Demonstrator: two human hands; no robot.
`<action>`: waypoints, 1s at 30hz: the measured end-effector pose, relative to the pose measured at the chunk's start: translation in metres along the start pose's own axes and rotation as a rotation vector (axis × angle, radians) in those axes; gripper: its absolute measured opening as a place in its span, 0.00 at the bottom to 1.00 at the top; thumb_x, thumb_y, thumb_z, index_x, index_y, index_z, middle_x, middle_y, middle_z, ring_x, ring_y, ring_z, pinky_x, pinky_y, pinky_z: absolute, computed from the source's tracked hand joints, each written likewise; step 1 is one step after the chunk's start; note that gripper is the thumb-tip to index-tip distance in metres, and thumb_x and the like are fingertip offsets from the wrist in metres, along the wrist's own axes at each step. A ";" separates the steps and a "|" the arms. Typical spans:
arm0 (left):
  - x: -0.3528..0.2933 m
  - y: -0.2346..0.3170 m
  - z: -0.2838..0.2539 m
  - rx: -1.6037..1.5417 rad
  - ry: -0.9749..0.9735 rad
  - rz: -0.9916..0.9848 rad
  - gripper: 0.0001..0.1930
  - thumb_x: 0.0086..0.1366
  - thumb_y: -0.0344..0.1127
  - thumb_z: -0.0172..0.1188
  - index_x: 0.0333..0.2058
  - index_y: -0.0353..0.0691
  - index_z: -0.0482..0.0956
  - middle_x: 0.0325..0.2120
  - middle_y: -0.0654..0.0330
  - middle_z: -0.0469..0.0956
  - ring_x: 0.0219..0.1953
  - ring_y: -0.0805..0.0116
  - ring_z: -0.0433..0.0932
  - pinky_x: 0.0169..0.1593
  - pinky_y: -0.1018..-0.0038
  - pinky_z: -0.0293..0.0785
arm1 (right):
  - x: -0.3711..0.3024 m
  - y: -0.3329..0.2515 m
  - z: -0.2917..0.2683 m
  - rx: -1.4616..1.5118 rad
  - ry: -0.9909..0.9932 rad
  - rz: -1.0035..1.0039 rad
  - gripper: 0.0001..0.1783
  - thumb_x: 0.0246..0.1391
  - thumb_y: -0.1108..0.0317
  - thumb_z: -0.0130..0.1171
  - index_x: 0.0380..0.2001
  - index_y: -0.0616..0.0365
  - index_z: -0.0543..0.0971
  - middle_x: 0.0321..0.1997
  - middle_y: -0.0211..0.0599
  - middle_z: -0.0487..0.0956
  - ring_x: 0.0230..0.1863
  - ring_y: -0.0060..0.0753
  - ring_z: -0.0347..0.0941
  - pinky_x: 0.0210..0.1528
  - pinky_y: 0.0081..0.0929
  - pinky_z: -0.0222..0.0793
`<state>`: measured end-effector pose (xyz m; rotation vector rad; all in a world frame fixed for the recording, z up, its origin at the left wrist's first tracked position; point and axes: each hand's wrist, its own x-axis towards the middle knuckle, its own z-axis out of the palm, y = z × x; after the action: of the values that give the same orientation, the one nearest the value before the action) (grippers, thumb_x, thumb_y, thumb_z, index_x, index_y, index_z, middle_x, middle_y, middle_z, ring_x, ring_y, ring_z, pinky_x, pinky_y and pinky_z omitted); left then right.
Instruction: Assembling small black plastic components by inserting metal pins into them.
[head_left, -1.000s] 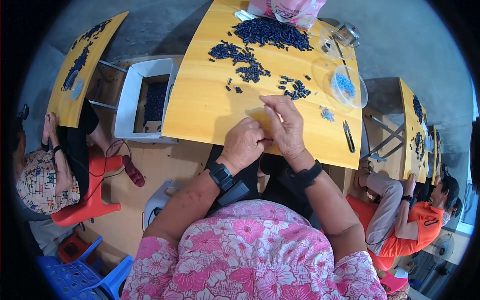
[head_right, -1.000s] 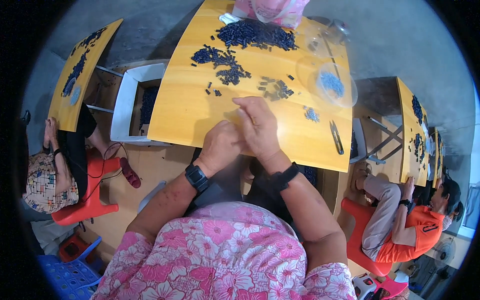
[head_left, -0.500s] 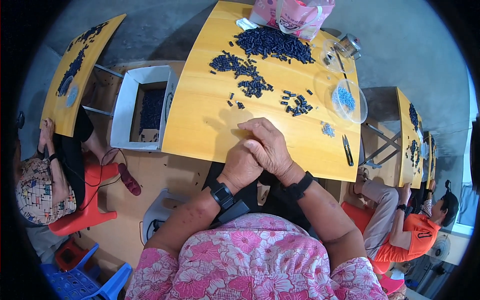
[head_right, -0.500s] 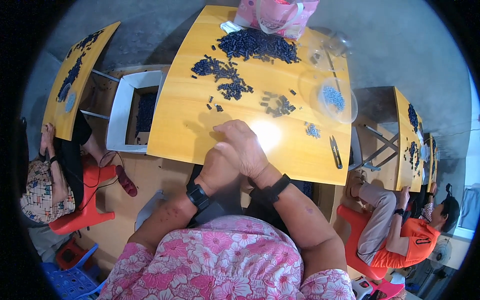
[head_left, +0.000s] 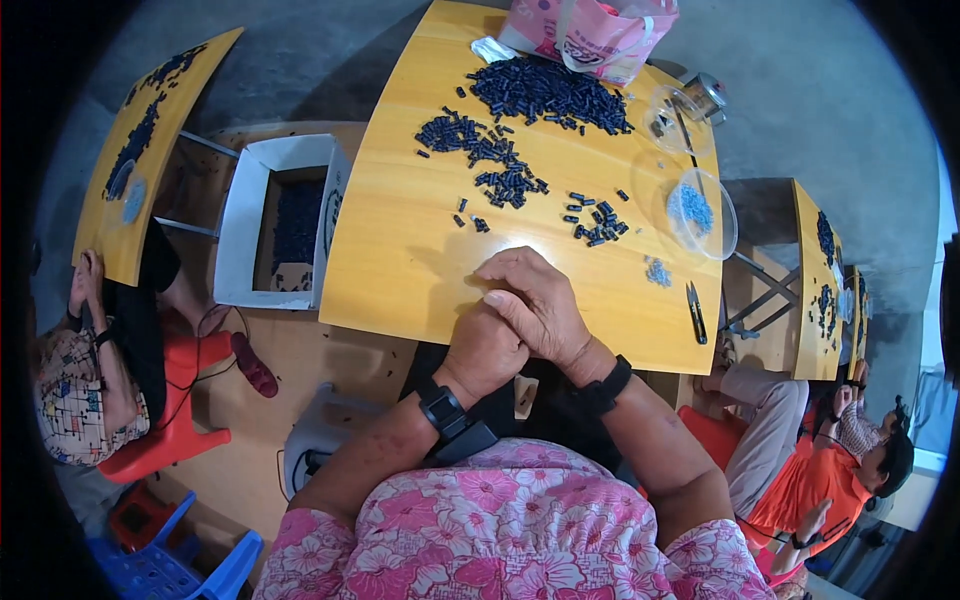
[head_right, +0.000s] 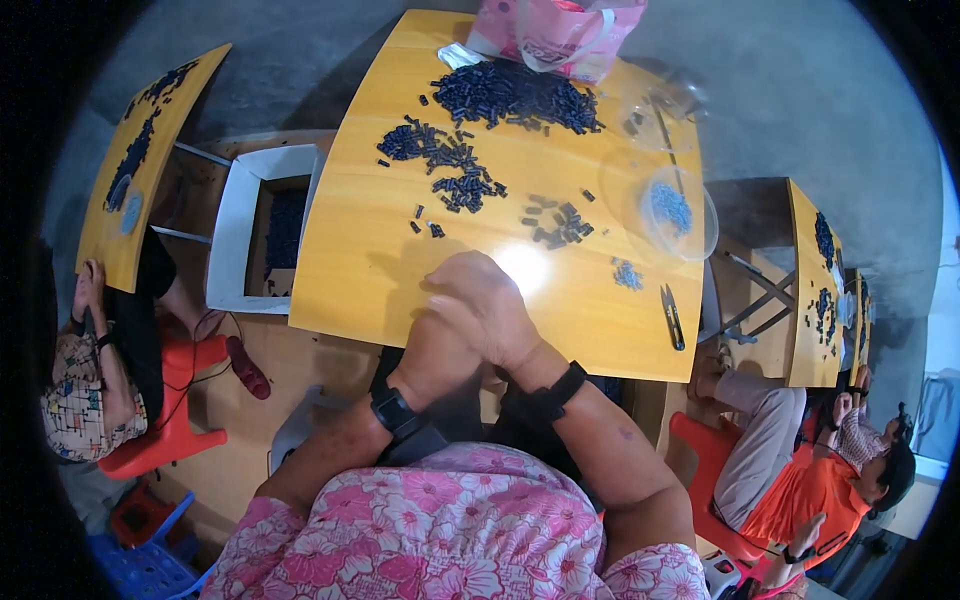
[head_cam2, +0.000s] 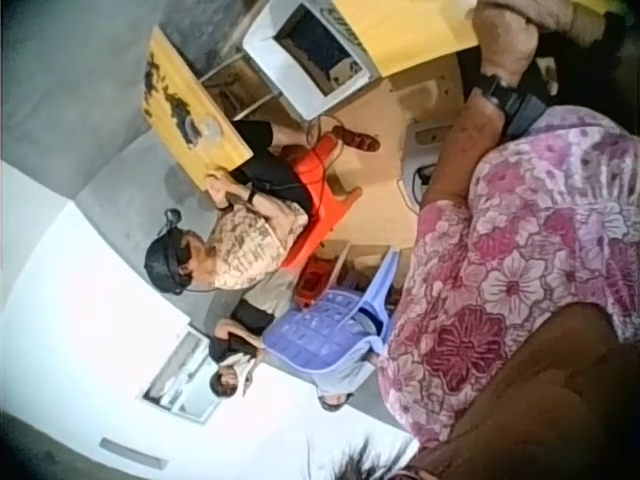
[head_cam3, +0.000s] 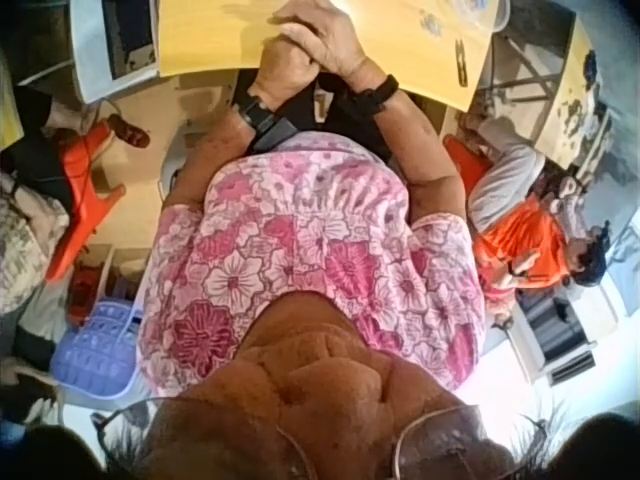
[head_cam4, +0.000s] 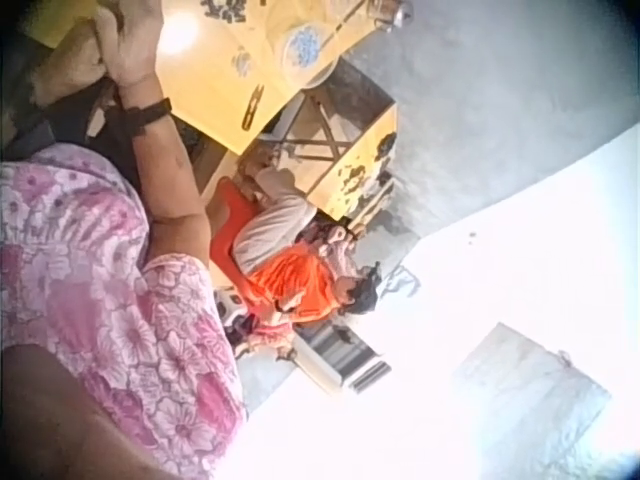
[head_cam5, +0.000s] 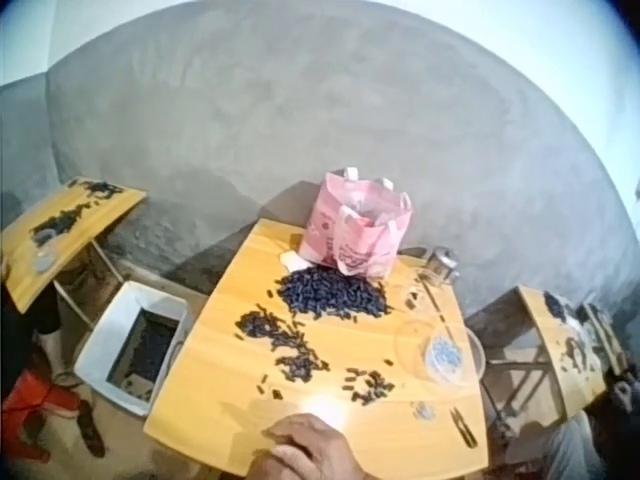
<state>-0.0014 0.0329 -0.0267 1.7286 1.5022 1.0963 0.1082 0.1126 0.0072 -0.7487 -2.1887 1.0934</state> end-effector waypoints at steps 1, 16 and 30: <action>0.000 0.000 0.000 -0.002 -0.002 0.000 0.08 0.56 0.31 0.61 0.34 0.37 0.80 0.29 0.51 0.80 0.33 0.48 0.79 0.36 0.57 0.76 | 0.002 -0.002 0.000 -0.027 -0.023 -0.001 0.19 0.58 0.57 0.58 0.42 0.62 0.81 0.43 0.47 0.78 0.47 0.47 0.74 0.53 0.35 0.70; 0.000 0.006 -0.003 0.093 -0.085 -0.085 0.11 0.60 0.37 0.59 0.38 0.40 0.79 0.32 0.49 0.81 0.35 0.44 0.80 0.36 0.55 0.75 | 0.002 -0.013 0.005 -0.075 0.051 0.030 0.12 0.54 0.61 0.59 0.34 0.57 0.81 0.38 0.45 0.79 0.45 0.52 0.73 0.51 0.42 0.70; 0.000 0.006 -0.002 -0.008 -0.014 -0.118 0.11 0.58 0.36 0.60 0.38 0.39 0.80 0.33 0.51 0.81 0.36 0.48 0.80 0.37 0.57 0.76 | -0.002 -0.004 0.007 -0.119 0.020 0.004 0.19 0.58 0.55 0.57 0.38 0.62 0.82 0.38 0.47 0.79 0.43 0.49 0.74 0.50 0.37 0.71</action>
<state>-0.0002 0.0315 -0.0200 1.6171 1.5686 1.0263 0.1041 0.1055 0.0068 -0.8117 -2.2519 0.9601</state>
